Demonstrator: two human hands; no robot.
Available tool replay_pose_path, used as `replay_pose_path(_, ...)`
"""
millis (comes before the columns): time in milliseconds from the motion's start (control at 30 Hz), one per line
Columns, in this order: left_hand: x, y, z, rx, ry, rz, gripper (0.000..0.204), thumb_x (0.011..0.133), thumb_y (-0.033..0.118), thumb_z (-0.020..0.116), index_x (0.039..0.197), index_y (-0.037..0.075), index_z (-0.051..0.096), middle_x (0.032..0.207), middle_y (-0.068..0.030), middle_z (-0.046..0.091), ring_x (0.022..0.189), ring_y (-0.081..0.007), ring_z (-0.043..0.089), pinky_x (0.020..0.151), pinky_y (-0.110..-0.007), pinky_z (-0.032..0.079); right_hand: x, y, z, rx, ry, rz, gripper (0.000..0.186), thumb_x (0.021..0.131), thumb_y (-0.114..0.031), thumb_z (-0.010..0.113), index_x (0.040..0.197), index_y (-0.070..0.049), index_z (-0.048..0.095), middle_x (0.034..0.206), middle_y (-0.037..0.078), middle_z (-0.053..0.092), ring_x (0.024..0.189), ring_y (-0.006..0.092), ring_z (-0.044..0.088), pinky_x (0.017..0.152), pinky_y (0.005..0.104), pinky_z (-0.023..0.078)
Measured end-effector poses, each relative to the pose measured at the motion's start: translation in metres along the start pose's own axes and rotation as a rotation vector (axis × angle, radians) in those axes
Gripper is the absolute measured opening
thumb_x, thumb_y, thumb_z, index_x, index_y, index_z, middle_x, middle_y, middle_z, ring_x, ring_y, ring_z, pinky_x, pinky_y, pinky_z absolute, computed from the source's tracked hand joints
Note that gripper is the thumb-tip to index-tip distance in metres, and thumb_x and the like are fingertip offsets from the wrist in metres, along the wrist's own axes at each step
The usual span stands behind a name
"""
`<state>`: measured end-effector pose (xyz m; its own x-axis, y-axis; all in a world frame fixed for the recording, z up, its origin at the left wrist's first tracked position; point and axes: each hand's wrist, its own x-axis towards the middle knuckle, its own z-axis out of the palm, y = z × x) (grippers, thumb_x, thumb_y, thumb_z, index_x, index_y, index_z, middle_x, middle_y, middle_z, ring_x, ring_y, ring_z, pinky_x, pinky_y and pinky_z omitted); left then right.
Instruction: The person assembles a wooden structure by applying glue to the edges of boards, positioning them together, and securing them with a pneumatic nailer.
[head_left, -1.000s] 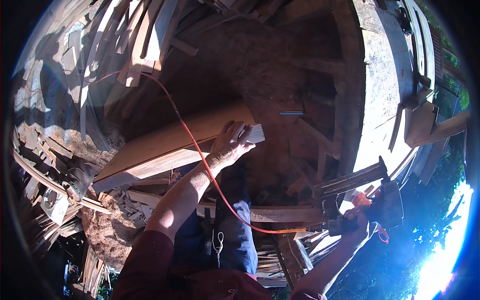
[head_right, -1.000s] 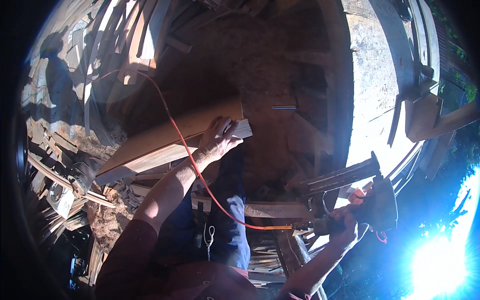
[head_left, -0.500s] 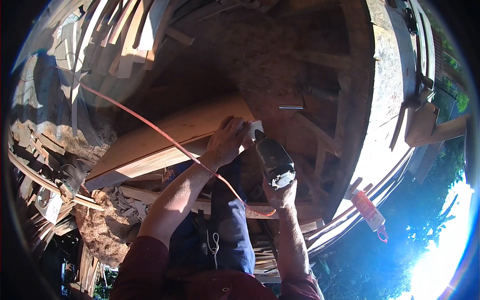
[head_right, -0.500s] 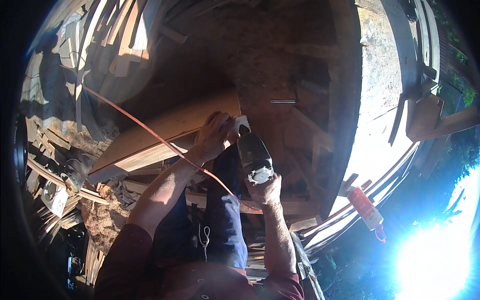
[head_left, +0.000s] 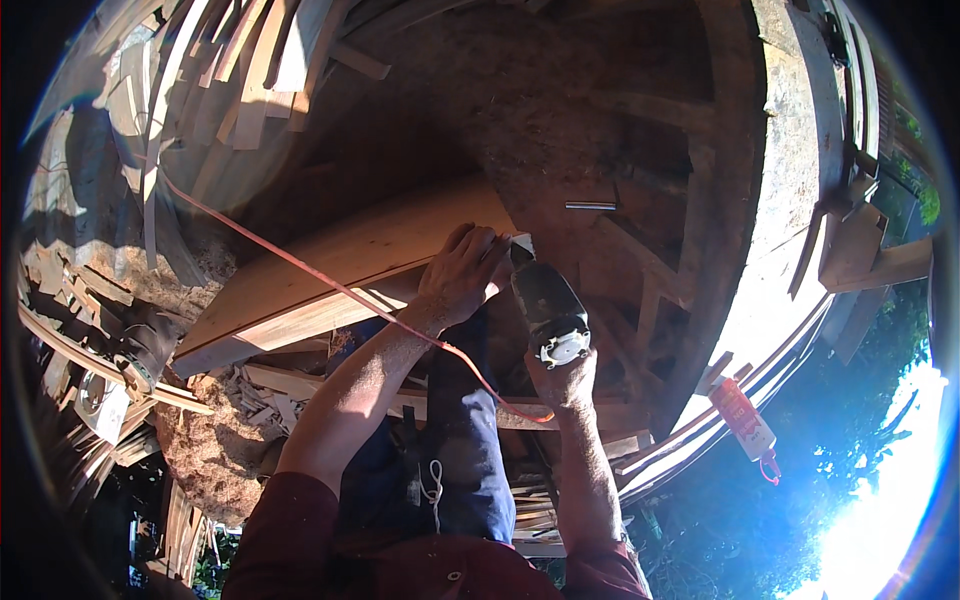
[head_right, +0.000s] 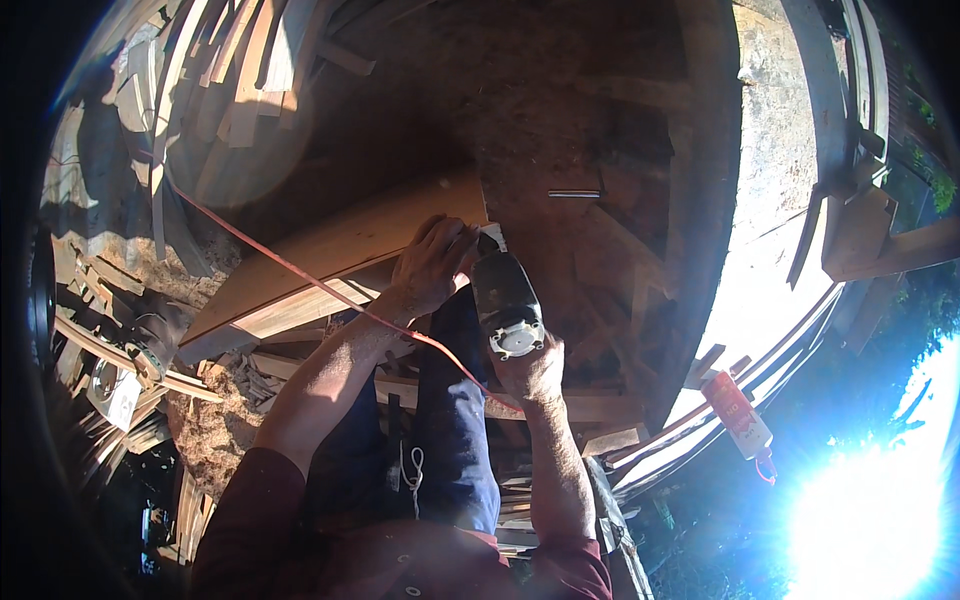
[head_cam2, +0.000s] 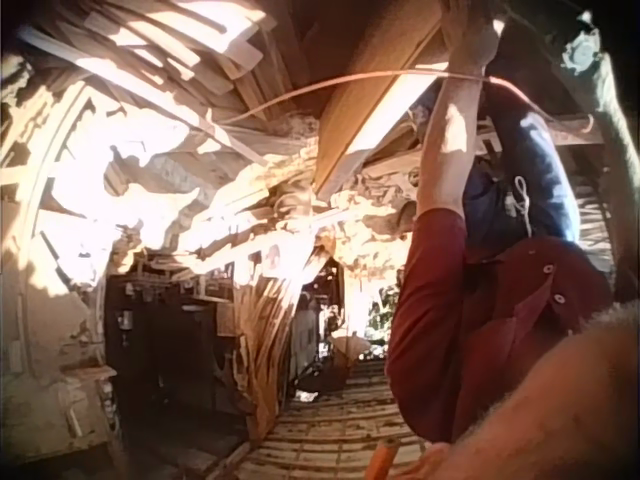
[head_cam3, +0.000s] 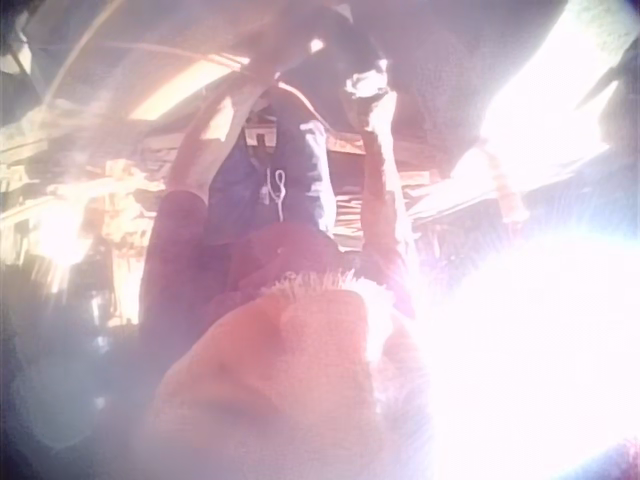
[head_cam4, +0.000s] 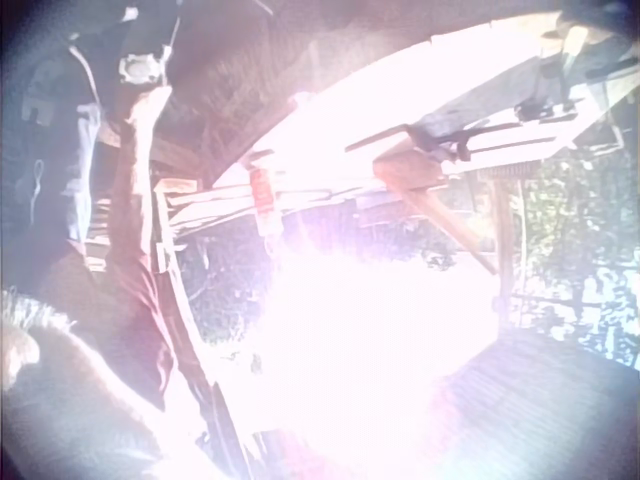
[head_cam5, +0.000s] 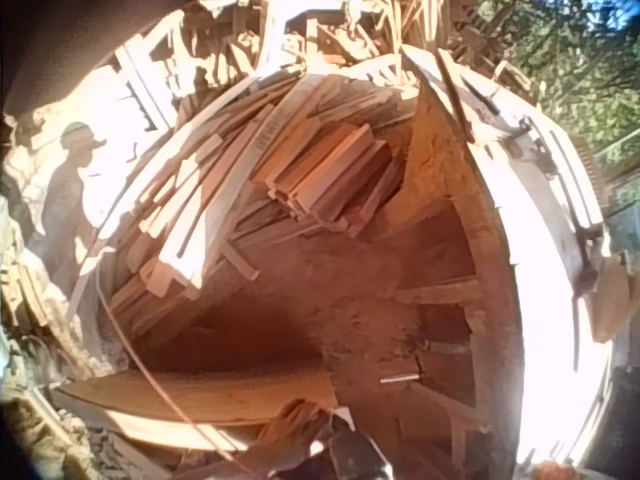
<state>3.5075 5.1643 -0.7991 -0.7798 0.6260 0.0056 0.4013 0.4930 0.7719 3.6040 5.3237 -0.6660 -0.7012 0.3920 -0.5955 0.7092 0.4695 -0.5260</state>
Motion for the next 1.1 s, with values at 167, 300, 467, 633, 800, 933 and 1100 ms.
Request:
replay_pose_path(167, 0.0, 0.003, -0.001, -0.006, 0.011, 0.002, 0.068, 0.063, -0.002, 0.074, 0.13, 0.002, 0.057, 0.114, -0.0139, 0.052, 0.111, -0.0382, 0.056, 0.092, -0.046, 0.052, -0.001, 0.004, -0.001, 0.001, 0.0, 0.013, 0.024, 0.073, -0.019, 0.08, 0.082, -0.001, 0.067, 0.074, 0.016, 0.071, 0.072, 0.0336, 0.073, 0.063, 0.0388, 0.057)
replay_pose_path(300, 0.0, 0.001, 0.001, -0.01, 0.015, -0.011, 0.066, 0.064, -0.002, 0.074, 0.129, 0.001, 0.058, 0.115, -0.014, 0.052, 0.112, -0.0376, 0.056, 0.093, -0.046, 0.051, 0.0, -0.003, -0.002, -0.052, -0.019, -0.032, 0.023, 0.073, -0.018, 0.08, 0.083, -0.001, 0.067, 0.075, 0.016, 0.072, 0.073, 0.0332, 0.074, 0.063, 0.0384, 0.057)
replay_pose_path(467, -0.003, 0.002, 0.003, -0.013, 0.008, -0.012, 0.065, 0.065, -0.001, 0.073, 0.128, 0.001, 0.059, 0.117, -0.0139, 0.052, 0.114, -0.0378, 0.055, 0.098, -0.047, 0.049, -0.003, 0.003, -0.003, -0.046, -0.048, 0.027, 0.027, 0.071, -0.01, 0.076, 0.095, -0.001, 0.068, 0.087, 0.01, 0.074, 0.077, 0.0216, 0.073, 0.069, 0.0345, 0.058)
replay_pose_path(633, -0.005, 0.002, 0.004, -0.018, 0.009, -0.013, 0.064, 0.068, 0.0, 0.072, 0.13, 0.001, 0.058, 0.119, -0.0142, 0.052, 0.116, -0.0378, 0.055, 0.1, -0.047, 0.049, 0.0, -0.009, -0.004, -0.092, -0.05, 0.071, 0.026, 0.072, -0.014, 0.078, 0.092, -0.001, 0.067, 0.083, 0.014, 0.073, 0.076, 0.0277, 0.073, 0.068, 0.0367, 0.058)
replay_pose_path(800, -0.002, 0.003, 0.003, -0.023, -0.004, -0.028, 0.058, 0.073, 0.004, 0.071, 0.13, 0.002, 0.058, 0.118, -0.0136, 0.053, 0.115, -0.0383, 0.056, 0.098, -0.047, 0.049, 0.001, -0.021, -0.007, -0.095, -0.009, 0.034, 0.026, 0.075, -0.019, 0.079, 0.089, -0.001, 0.067, 0.08, 0.017, 0.072, 0.078, 0.0345, 0.074, 0.067, 0.0397, 0.058)
replay_pose_path(933, -0.002, 0.001, 0.001, 0.053, -0.034, -0.029, 0.053, 0.079, 0.013, 0.069, 0.13, 0.006, 0.059, 0.119, -0.0112, 0.048, 0.118, -0.0335, 0.052, 0.097, -0.041, 0.051, 0.003, -0.025, -0.004, -0.132, 0.001, -0.029, 0.026, 0.076, -0.019, 0.078, 0.089, 0.0, 0.067, 0.08, 0.018, 0.072, 0.078, 0.0347, 0.074, 0.067, 0.0393, 0.058)
replay_pose_path(1100, 0.0, -0.001, -0.001, 0.018, -0.009, -0.023, 0.055, 0.078, 0.012, 0.07, 0.131, 0.004, 0.058, 0.118, -0.0115, 0.048, 0.116, -0.0333, 0.052, 0.101, -0.043, 0.049, 0.006, -0.03, -0.007, -0.149, -0.019, -0.05, 0.025, 0.078, -0.02, 0.077, 0.092, -0.001, 0.066, 0.081, 0.017, 0.072, 0.077, 0.0359, 0.073, 0.068, 0.0415, 0.058)
